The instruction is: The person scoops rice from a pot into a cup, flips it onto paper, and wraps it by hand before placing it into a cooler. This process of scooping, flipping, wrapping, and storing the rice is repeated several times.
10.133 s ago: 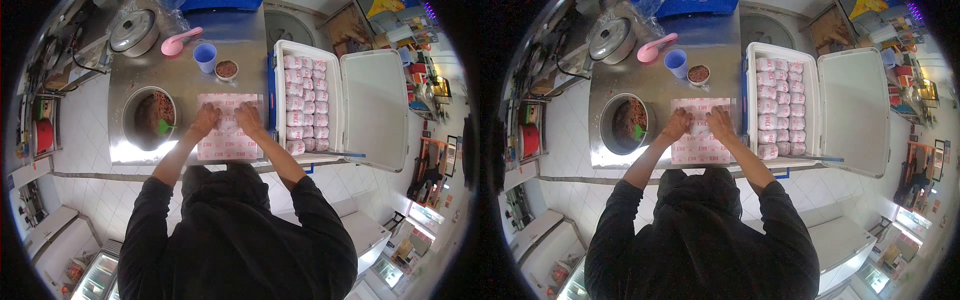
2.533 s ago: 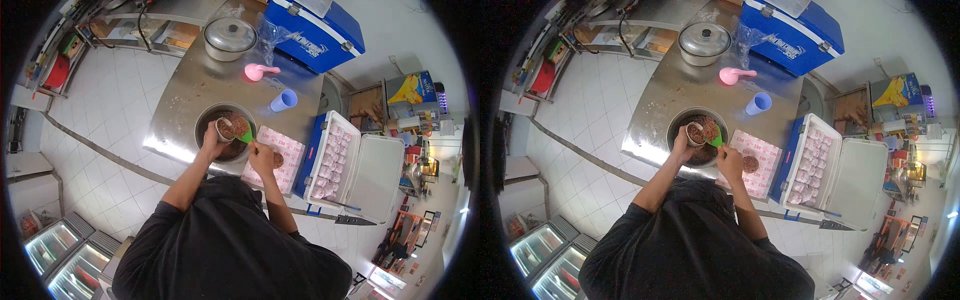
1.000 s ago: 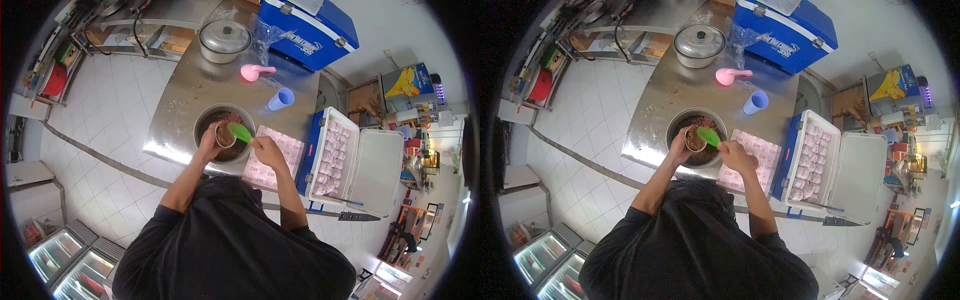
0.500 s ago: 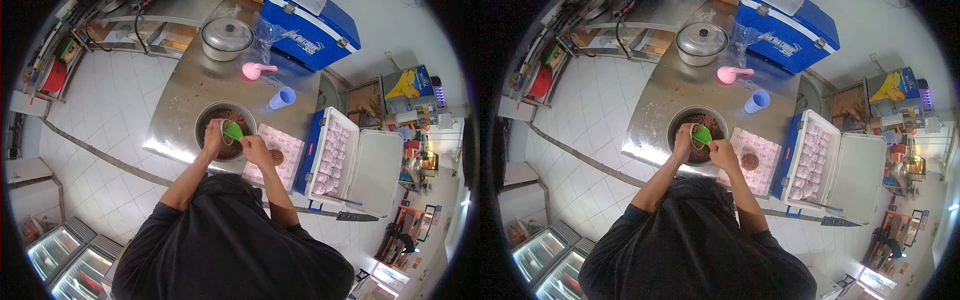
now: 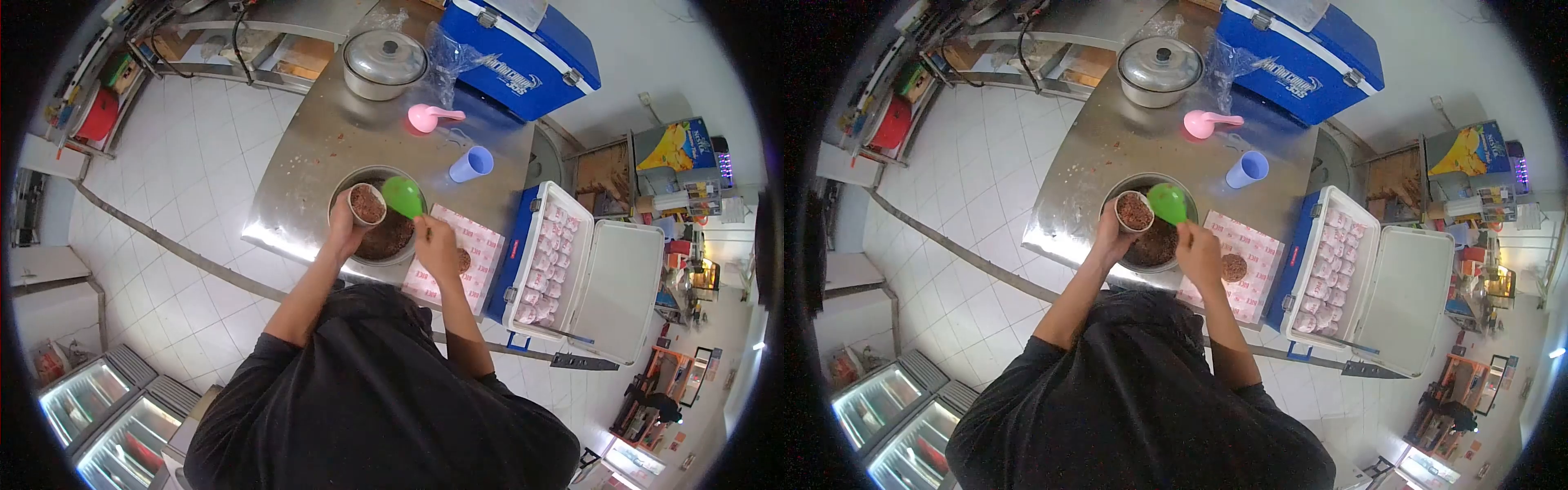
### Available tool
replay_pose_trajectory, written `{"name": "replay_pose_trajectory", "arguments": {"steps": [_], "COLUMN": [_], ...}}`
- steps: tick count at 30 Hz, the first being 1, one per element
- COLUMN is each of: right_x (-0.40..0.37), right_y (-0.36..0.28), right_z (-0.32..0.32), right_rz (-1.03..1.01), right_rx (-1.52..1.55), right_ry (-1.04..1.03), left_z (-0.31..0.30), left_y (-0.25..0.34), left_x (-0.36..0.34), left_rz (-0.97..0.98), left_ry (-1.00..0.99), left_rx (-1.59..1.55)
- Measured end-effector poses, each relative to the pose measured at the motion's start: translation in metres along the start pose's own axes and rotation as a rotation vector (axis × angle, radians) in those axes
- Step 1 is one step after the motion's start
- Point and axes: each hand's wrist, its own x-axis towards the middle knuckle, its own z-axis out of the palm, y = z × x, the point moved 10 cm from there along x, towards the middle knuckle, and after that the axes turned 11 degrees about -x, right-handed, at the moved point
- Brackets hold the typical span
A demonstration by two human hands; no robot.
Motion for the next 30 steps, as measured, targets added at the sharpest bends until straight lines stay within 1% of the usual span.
{"name": "replay_pose_trajectory", "arguments": {"steps": [3, 4, 6, 7, 10, 13, 16, 17, 20, 21, 24, 25, 28, 30], "right_x": [-0.016, -0.016, -0.019, -0.02, -0.027, -0.021, -0.011, -0.017, -0.012, -0.006, 0.005, 0.004, 0.005, 0.007], "right_y": [-0.021, -0.023, -0.022, -0.023, -0.016, -0.014, -0.021, -0.024, -0.016, -0.012, -0.005, 0.003, -0.027, -0.057], "right_z": [0.017, 0.025, 0.041, 0.047, 0.056, 0.049, 0.014, 0.02, 0.028, 0.017, -0.002, 0.013, 0.016, 0.015], "right_rz": [-0.059, -0.068, -0.084, -0.121, -0.037, -0.072, -0.04, -0.055, -0.065, -0.049, 0.012, 0.095, -0.11, -0.225], "right_rx": [0.136, 0.123, 0.099, 0.02, -0.234, -0.3, -0.14, -0.148, -0.023, 0.026, -0.08, -0.257, -0.468, 0.023], "right_ry": [-0.021, -0.07, -0.174, -0.2, -0.316, -0.353, -0.257, -0.265, -0.291, -0.225, -0.125, -0.345, -0.13, -0.131], "left_z": [0.014, 0.018, 0.01, 0.007, 0.009, 0.002, 0.007, 0.013, 0.0, 0.003, 0.004, 0.008, 0.013, 0.018], "left_y": [-0.005, -0.008, -0.018, -0.02, -0.028, -0.036, -0.022, -0.015, -0.016, -0.004, 0.031, 0.041, 0.052, 0.047], "left_x": [-0.007, -0.01, -0.013, -0.012, -0.01, -0.013, -0.013, -0.015, -0.012, -0.014, -0.031, -0.037, -0.046, -0.054], "left_rz": [-0.045, -0.064, -0.107, -0.124, -0.186, -0.23, -0.161, -0.136, -0.167, -0.147, -0.075, -0.053, -0.024, -0.034], "left_ry": [-0.027, -0.04, 0.018, 0.043, 0.012, 0.022, 0.046, -0.011, -0.044, -0.042, -0.029, -0.035, -0.067, -0.085], "left_rx": [0.092, 0.118, 0.118, 0.121, 0.154, 0.087, 0.03, 0.08, 0.002, -0.005, -0.064, -0.099, -0.156, -0.147]}}
